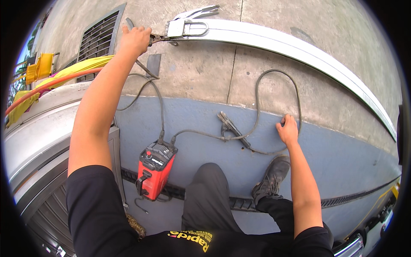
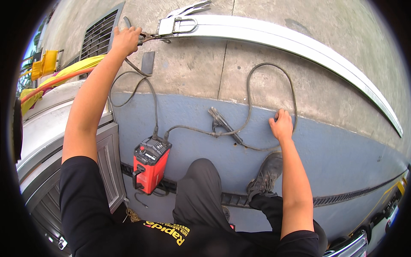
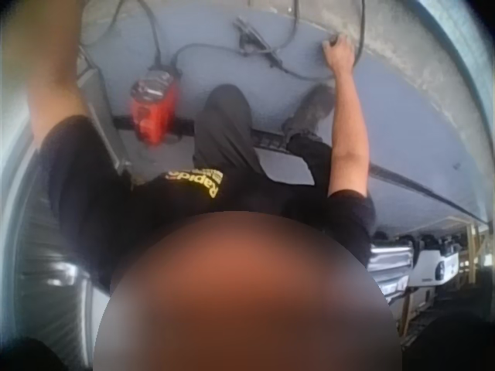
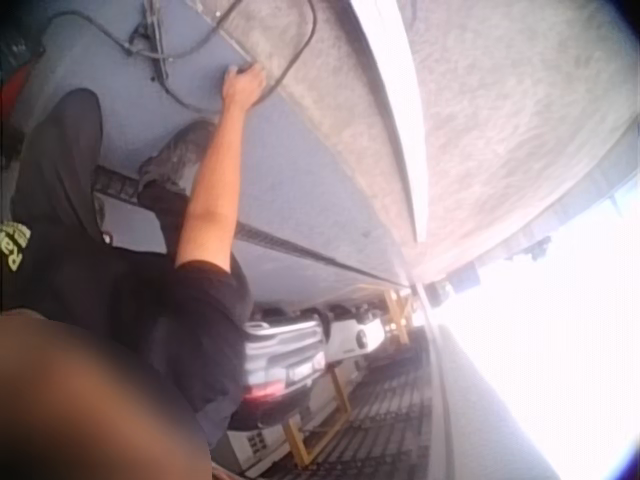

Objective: The person unpacks a red inverter welding machine from a cardboard box, removes protective packaging, and connects the welding torch and ground clamp cables to the machine. The person then attaches a welding rod to the torch and positions the ground clamp on a metal bar.

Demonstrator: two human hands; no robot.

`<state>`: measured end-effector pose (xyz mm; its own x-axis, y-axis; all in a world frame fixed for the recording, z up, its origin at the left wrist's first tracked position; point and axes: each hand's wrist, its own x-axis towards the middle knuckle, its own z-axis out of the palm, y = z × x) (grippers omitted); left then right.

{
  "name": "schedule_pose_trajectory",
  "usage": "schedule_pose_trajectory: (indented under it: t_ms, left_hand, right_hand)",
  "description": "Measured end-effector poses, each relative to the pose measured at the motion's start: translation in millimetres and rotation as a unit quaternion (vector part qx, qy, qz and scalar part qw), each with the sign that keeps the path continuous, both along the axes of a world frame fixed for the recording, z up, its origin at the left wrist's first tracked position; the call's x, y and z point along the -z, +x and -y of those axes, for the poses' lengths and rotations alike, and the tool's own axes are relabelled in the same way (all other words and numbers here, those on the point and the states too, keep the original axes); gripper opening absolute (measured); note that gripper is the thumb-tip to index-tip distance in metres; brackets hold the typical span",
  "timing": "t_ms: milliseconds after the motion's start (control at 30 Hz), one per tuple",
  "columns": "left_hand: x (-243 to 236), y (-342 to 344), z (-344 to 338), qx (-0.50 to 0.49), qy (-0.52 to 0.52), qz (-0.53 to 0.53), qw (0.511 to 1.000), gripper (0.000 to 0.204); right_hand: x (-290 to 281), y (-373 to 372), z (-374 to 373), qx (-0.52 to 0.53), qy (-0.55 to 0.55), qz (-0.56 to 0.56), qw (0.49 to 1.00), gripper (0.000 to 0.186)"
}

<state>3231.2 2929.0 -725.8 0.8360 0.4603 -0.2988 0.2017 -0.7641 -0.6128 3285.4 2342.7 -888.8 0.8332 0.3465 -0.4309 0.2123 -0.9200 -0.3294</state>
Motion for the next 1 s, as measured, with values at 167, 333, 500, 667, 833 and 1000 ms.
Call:
schedule_pose_trajectory:
  t_ms: [167,333,500,667,833,1000]
  left_hand:
    - [-24.8,-4.4,8.4,-0.04,-0.045,0.002,0.998,0.044]
    - [-43.4,-23.5,-11.3,-0.15,-0.149,0.05,0.976,0.059]
    - [-40.6,-67.2,-21.2,-0.267,-0.507,0.191,0.797,0.067]
    - [-26.2,-110.9,25.3,-0.192,-0.537,0.247,0.784,0.073]
    - [-24.6,-127.0,46.5,-0.153,-0.437,0.232,0.856,0.071]
    - [-21.9,-128.5,29.6,-0.12,-0.357,0.217,0.901,0.067]
  right_hand:
    - [-1.5,0.3,0.0,0.003,0.004,-0.002,1.0,0.027]
    - [0.0,-0.3,0.0,0.006,-0.007,0.002,1.0,0.026]
    - [0.6,-0.5,0.8,0.0,0.012,0.009,1.0,0.027]
    - [1.6,1.0,0.6,-0.01,-0.003,0.007,1.0,0.027]
    - [1.8,2.1,0.9,-0.01,-0.009,-0.003,1.0,0.026]
    - [1.3,3.8,0.3,-0.013,-0.011,-0.009,1.0,0.028]
